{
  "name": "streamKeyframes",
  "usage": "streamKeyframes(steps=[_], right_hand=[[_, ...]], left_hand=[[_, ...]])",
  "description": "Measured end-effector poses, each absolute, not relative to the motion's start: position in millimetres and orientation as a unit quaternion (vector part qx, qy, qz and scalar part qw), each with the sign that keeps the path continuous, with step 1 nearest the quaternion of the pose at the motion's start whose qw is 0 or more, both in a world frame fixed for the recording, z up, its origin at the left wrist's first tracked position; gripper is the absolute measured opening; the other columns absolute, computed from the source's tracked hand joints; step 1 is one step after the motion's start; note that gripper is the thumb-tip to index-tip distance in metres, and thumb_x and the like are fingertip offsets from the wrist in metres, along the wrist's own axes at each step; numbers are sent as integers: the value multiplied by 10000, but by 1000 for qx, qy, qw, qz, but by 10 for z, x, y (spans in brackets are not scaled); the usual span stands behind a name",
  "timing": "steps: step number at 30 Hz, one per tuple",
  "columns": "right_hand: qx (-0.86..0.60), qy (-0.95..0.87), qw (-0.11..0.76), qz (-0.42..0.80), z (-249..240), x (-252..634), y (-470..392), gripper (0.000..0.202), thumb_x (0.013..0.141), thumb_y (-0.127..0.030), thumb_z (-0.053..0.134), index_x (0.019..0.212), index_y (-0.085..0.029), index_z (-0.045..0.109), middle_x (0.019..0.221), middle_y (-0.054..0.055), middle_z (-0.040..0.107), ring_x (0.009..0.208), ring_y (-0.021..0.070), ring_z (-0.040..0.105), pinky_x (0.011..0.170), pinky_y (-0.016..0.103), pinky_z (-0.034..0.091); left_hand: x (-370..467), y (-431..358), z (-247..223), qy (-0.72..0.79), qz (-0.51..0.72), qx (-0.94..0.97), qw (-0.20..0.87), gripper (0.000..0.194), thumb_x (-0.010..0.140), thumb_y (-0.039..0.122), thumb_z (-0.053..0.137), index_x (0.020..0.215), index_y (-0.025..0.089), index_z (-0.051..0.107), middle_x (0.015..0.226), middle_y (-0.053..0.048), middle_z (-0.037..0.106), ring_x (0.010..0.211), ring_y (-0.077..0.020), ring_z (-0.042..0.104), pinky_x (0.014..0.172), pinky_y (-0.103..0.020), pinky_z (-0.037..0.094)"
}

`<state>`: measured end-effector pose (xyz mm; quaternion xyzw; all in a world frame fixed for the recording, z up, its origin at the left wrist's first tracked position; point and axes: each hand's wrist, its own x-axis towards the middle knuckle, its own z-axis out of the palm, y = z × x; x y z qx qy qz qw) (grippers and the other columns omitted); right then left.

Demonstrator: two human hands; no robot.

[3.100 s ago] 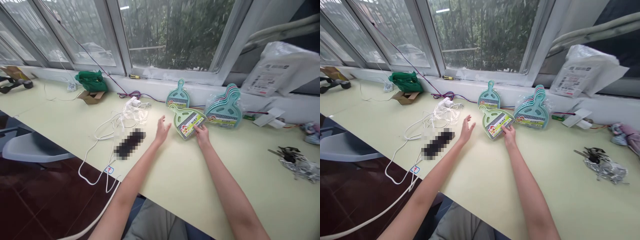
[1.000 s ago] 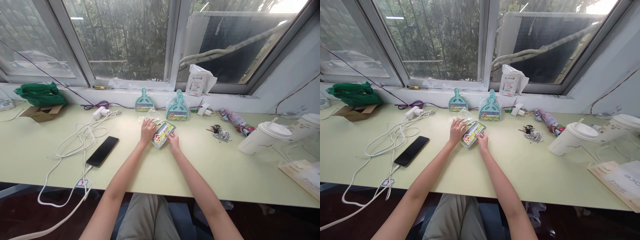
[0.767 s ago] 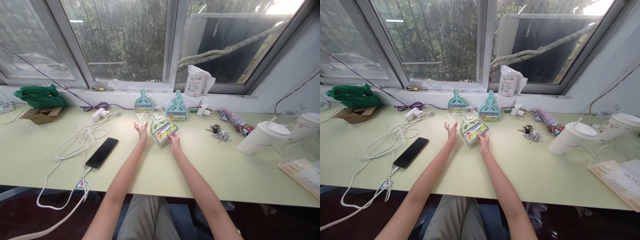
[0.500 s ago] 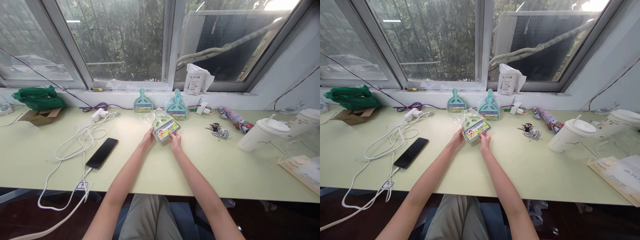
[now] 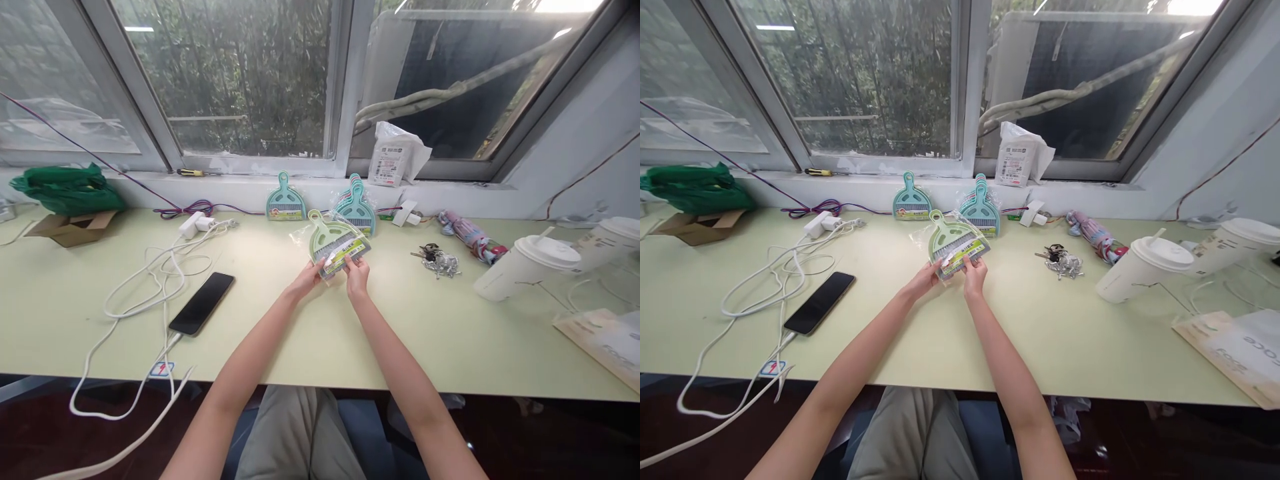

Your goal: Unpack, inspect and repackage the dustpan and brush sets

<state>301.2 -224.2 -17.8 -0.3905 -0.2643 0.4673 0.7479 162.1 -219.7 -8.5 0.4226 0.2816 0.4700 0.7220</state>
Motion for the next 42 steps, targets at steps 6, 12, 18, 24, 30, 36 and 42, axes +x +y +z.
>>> streamKeyframes(steps=[6, 12, 18, 24, 30, 36, 42], right_hand=[[-404, -274, 732, 476, -181, 2986, -2258, 402, 633, -290, 760, 979, -164, 601, 1004, 80, 711, 966, 201, 674, 826, 310, 569], [-435, -251, 749, 432, -211, 2983, -2266, 425, 661, -320, 717, 1034, -162, 588, 1039, 103, 708, 997, 215, 666, 822, 313, 566], [-436, -238, 756, 427, -232, 3015, -2249, 423, 645, -289, 725, 1017, -157, 574, 1048, 112, 705, 975, 221, 671, 812, 333, 569], [-421, -261, 724, 479, -228, 2926, -2256, 422, 616, -227, 745, 990, -179, 555, 1018, 82, 710, 937, 205, 680, 775, 336, 583], [-463, -209, 746, 430, -284, 2984, -2245, 324, 690, -293, 695, 951, -186, 536, 994, 83, 709, 910, 202, 686, 729, 313, 585], [-449, -214, 741, 451, -278, 2954, -2264, 373, 671, -278, 719, 970, -201, 511, 1030, 76, 701, 914, 189, 684, 745, 313, 581], [-466, -180, 748, 438, -243, 2948, -2308, 402, 682, -298, 723, 997, -203, 491, 1072, 91, 689, 907, 185, 685, 762, 321, 575]], left_hand=[[1722, -2240, -28, 283, 535, 415, 680, 511, 770, 392, 707, 1223, 194, 579, 1206, -98, 652, 1188, -283, 561, 1066, -450, 395], [1809, -2335, -81, 284, 505, 439, 687, 593, 731, 381, 747, 1249, 177, 545, 1295, -124, 591, 1187, -287, 561, 1036, -458, 424], [1931, -2299, -164, 324, 538, 426, 652, 523, 734, 360, 733, 1184, 177, 541, 1250, -116, 607, 1117, -262, 600, 933, -409, 497], [1846, -2242, -200, 461, 572, 353, 579, 389, 824, 487, 583, 1022, 154, 554, 999, -104, 674, 919, -226, 666, 750, -338, 552], [1942, -2301, -270, 363, 554, 428, 615, 555, 762, 458, 688, 1186, 184, 458, 1288, -153, 564, 1086, -271, 612, 786, -392, 568], [1917, -2223, -369, 384, 571, 437, 580, 460, 793, 325, 654, 1198, 187, 484, 1265, -116, 595, 1156, -241, 575, 968, -403, 478], [1741, -2249, -181, 343, 456, 510, 643, 439, 778, 355, 682, 1174, 192, 584, 1261, -122, 616, 1161, -268, 575, 941, -368, 481]])
